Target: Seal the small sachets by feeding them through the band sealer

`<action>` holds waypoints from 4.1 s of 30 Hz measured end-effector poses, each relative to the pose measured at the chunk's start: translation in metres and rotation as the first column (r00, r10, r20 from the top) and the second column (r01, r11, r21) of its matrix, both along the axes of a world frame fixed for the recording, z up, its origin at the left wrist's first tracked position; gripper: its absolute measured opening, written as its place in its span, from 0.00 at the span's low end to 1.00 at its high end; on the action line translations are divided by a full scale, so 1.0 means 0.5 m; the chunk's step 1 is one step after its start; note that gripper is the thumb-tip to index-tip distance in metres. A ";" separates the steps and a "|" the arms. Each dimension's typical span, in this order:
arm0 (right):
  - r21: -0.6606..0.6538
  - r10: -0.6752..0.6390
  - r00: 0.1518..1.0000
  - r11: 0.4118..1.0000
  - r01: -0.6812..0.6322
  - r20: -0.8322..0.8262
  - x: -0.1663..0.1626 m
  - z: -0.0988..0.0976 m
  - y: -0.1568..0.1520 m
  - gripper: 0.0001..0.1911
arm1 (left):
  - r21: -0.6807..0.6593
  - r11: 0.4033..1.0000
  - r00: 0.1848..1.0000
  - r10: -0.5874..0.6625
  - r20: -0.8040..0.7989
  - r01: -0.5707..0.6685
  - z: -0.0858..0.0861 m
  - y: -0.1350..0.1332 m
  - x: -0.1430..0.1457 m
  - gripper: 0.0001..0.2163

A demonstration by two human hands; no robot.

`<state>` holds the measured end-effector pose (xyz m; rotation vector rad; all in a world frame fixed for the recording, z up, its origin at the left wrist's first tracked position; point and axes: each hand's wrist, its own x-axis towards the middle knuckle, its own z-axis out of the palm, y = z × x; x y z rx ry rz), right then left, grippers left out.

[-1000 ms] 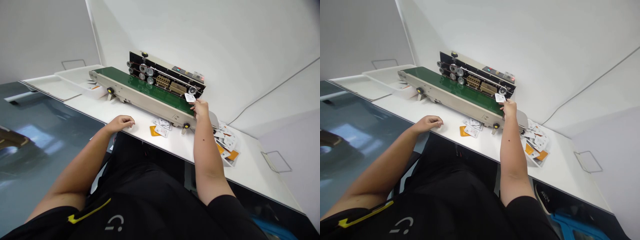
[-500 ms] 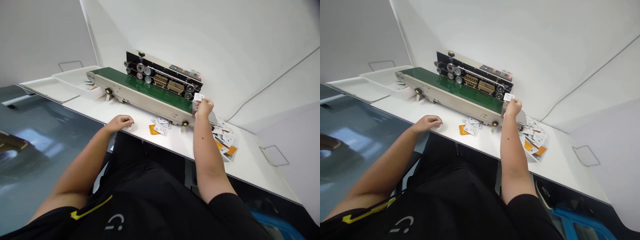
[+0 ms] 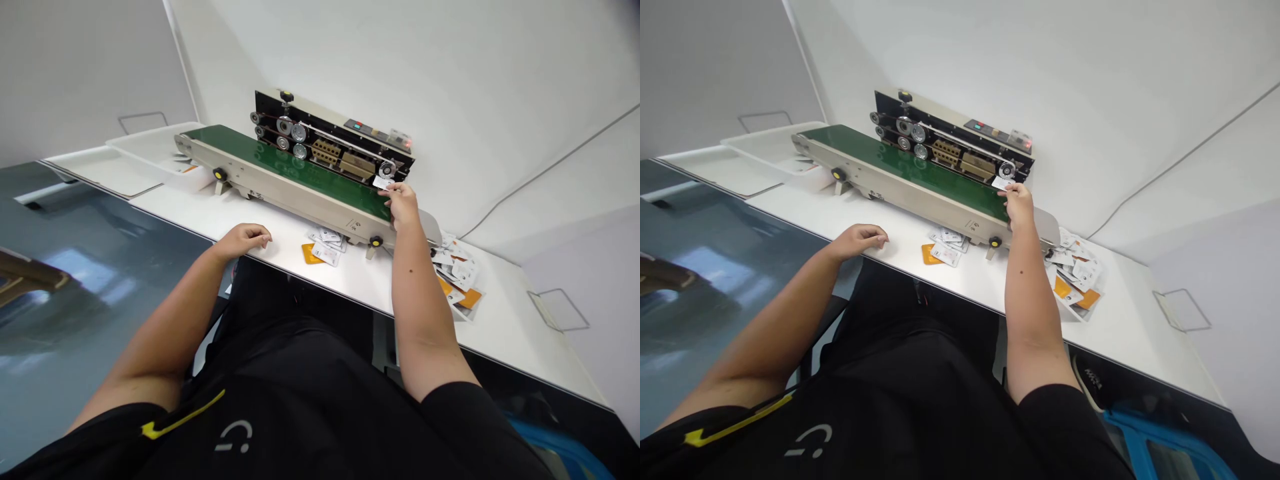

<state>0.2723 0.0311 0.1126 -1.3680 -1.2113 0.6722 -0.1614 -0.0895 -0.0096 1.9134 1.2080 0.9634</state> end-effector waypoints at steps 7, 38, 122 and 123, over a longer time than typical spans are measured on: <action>0.378 -0.269 0.917 0.914 0.147 0.296 -0.033 -0.011 -0.103 0.11 | 0.004 1.000 1.000 -0.009 0.022 0.008 0.007 -0.003 0.005 0.20; -0.169 0.409 0.692 0.905 -0.390 0.595 -0.244 -0.270 -0.289 0.32 | -0.039 0.999 0.995 0.017 -0.094 -0.021 0.000 -0.006 0.022 0.18; -0.202 0.709 0.667 0.705 -0.680 0.226 -0.227 -0.297 -0.297 0.18 | -0.028 0.989 0.968 -0.149 -0.202 0.146 -0.009 -0.066 0.087 0.16; -0.200 0.706 0.666 0.707 -0.678 0.241 -0.227 -0.296 -0.298 0.18 | -0.021 0.989 0.965 -0.148 -0.215 0.147 -0.009 -0.066 0.087 0.16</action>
